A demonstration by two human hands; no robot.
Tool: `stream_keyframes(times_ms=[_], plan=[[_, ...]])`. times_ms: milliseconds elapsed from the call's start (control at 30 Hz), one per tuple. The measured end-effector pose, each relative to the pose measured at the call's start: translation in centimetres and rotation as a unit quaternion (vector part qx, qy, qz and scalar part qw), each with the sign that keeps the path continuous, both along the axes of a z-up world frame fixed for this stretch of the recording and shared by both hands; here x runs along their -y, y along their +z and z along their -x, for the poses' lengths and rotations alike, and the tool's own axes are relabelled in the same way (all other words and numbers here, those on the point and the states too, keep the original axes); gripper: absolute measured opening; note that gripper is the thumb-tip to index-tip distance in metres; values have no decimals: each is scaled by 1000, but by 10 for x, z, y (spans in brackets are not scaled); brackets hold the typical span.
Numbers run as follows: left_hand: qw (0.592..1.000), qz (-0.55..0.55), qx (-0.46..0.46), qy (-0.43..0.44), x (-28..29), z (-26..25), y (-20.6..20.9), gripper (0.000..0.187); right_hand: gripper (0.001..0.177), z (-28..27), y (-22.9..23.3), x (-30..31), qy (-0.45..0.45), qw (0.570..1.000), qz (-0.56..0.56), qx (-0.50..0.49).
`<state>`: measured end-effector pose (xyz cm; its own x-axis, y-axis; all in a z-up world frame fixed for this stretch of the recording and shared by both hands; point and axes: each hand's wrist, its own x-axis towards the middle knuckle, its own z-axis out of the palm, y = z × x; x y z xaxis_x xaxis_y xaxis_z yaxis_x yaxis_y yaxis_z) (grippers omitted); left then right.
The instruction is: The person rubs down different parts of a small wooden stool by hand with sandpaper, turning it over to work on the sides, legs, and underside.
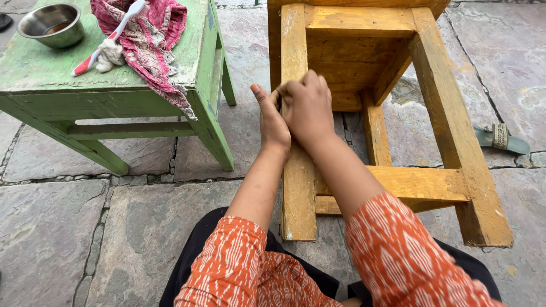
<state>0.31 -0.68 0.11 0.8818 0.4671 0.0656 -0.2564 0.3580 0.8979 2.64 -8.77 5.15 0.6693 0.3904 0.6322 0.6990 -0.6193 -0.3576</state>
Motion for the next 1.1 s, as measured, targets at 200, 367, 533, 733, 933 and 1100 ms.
stream_keyframes(times_ms=[200,367,533,733,933,1100], plan=[[998,13,-63,21,1,-1,2,119,11,108,17,66,27,995,32,-91],[996,-10,-90,4,6,9,20,119,30,129,19,75,9,998,-1,-64],[994,6,-111,15,5,12,19,114,22,57,5,41,-11,999,5,-44],[991,-113,-71,18,5,8,20,112,21,-7,2,2,-38,999,-5,-8],[985,-135,-84,66,4,1,10,111,24,47,9,36,2,1000,29,3],[986,-115,-113,48,9,7,18,112,26,126,22,69,28,998,39,-29]])
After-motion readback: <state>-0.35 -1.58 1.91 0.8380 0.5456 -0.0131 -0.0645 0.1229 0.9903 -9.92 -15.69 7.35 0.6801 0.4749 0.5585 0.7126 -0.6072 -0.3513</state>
